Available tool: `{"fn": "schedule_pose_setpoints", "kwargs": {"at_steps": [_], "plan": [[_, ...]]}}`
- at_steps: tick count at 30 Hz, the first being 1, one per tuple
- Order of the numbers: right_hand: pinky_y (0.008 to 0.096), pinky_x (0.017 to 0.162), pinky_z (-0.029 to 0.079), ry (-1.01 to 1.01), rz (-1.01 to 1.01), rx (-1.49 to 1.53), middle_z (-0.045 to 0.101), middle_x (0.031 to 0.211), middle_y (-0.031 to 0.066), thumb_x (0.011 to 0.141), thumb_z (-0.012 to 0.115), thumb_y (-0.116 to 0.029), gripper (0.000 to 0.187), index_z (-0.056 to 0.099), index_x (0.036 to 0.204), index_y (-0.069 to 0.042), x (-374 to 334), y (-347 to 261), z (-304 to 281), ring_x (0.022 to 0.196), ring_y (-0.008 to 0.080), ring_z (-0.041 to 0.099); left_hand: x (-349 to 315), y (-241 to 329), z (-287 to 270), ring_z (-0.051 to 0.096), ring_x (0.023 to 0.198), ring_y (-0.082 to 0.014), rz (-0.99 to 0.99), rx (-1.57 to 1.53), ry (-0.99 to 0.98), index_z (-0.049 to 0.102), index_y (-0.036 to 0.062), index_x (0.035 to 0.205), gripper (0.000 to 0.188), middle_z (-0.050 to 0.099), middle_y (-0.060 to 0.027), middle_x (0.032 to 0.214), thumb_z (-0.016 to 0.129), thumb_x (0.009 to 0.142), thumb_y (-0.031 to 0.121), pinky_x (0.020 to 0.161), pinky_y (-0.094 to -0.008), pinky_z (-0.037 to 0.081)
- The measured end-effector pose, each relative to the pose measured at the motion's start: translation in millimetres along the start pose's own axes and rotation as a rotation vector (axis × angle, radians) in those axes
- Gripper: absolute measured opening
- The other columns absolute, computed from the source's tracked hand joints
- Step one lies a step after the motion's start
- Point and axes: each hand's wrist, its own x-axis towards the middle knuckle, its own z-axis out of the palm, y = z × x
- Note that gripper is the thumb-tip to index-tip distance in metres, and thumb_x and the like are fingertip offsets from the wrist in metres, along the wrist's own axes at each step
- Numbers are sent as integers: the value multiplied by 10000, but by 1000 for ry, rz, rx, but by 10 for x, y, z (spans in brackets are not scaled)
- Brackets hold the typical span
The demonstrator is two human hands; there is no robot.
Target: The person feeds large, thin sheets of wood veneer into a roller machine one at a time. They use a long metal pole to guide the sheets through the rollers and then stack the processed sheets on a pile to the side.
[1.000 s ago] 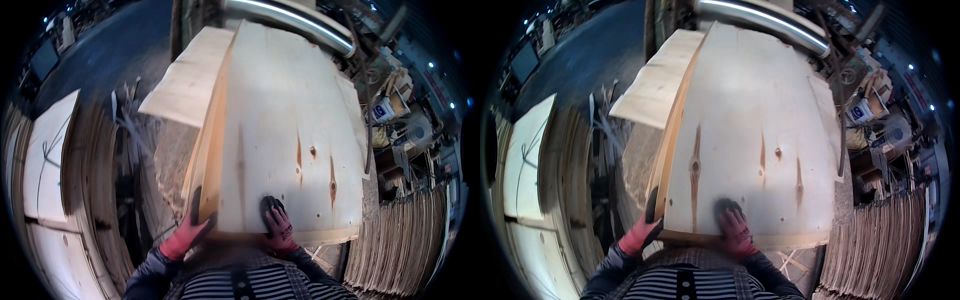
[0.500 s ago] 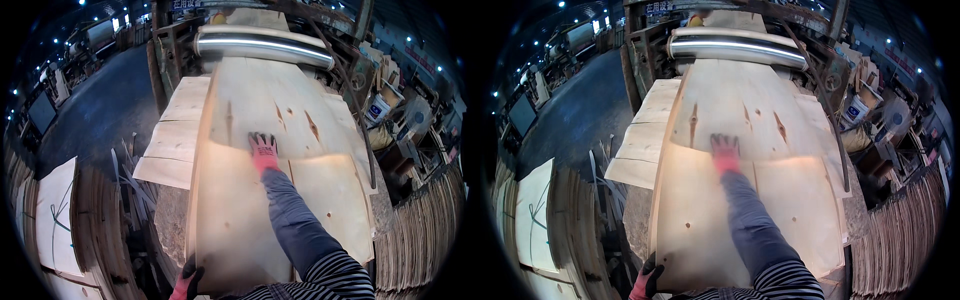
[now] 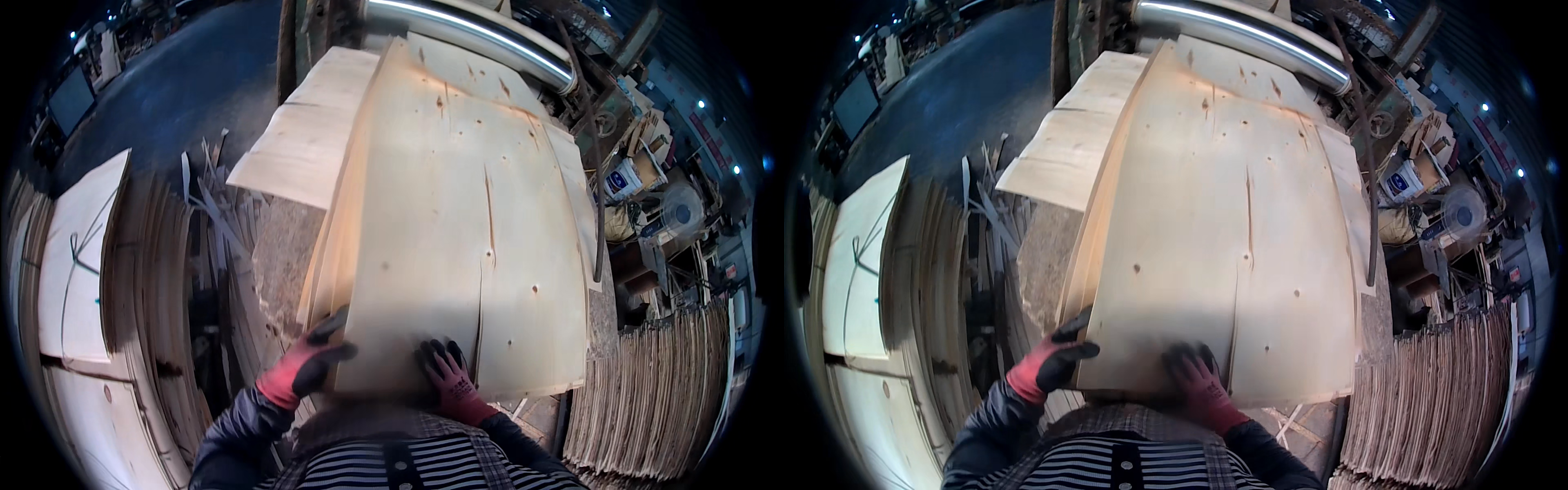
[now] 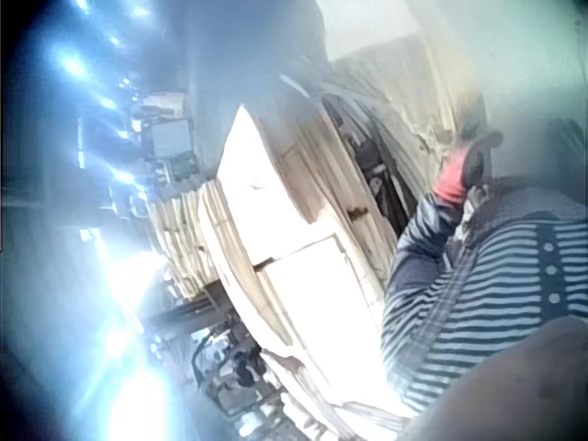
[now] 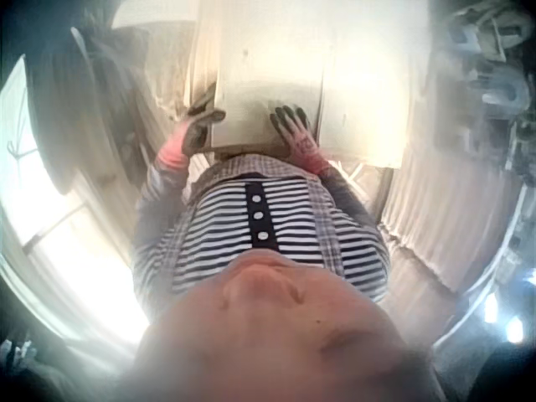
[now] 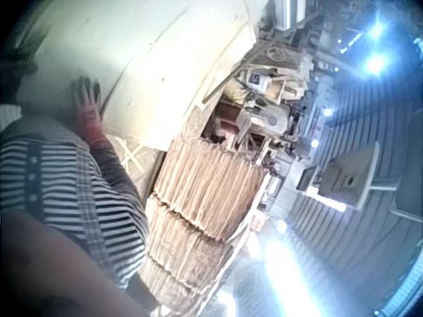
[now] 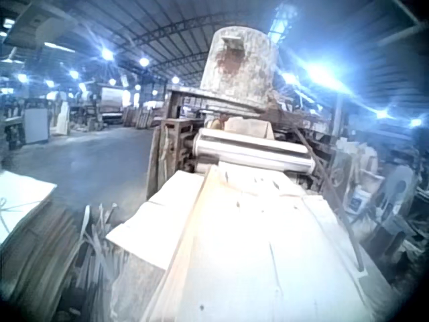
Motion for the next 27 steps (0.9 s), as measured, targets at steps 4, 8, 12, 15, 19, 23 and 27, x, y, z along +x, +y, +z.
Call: {"fn": "schedule_pose_setpoints", "kwargs": {"at_steps": [4,8,12,15,19,23,27], "plan": [[537,972,242,163,108,-79,306,1292,251,607,686,-361,751,407,1227,-42,-151,-2,354,1188,453,277,-20,-6,-77,388,1175,-182,52,-144,-130,332,3,1297,545,395,-107,1297,511,783,40,970,-292,300],[533,946,288,369,91,54,309,1286,248,594,678,-281,621,489,1156,-99,-114,-106,135,1181,451,286,-126,315,172,383,1195,-234,-9,-369,-149,354,7,1276,521,380,-121,1310,537,817,172,963,-316,318],[504,908,344,354,71,-83,423,1229,157,544,693,-300,637,513,1136,-148,-129,-8,-209,1128,412,375,-98,289,64,404,1169,-211,112,-194,-187,314,3,1298,531,402,-114,1291,521,826,129,950,-314,334],[445,869,396,402,165,-99,486,1162,151,554,714,-230,641,508,1149,-110,56,-34,-690,1053,359,472,47,-12,-170,395,1163,-180,432,553,-191,301,-1,1308,535,405,-105,1287,517,830,103,944,-303,339],[413,894,392,484,76,-92,481,1180,154,672,647,-237,574,464,1198,-96,536,169,-1042,1069,339,474,-13,-256,-98,359,1185,-169,169,395,171,306,-15,1302,502,385,-120,1301,491,870,164,963,-285,310],[404,930,370,483,72,-127,448,1229,148,774,561,-270,495,439,1221,-97,1196,583,-1113,1144,322,417,65,-300,-61,344,1201,-170,-20,117,249,302,-29,1297,484,369,-121,1313,459,898,197,981,-279,284],[389,938,360,580,96,-97,429,1261,117,768,570,-264,525,407,1252,-143,1878,1081,-1101,1136,300,429,43,-293,-70,359,1190,-172,-68,147,298,306,-36,1293,476,390,-118,1299,445,901,193,980,-280,286]]}}
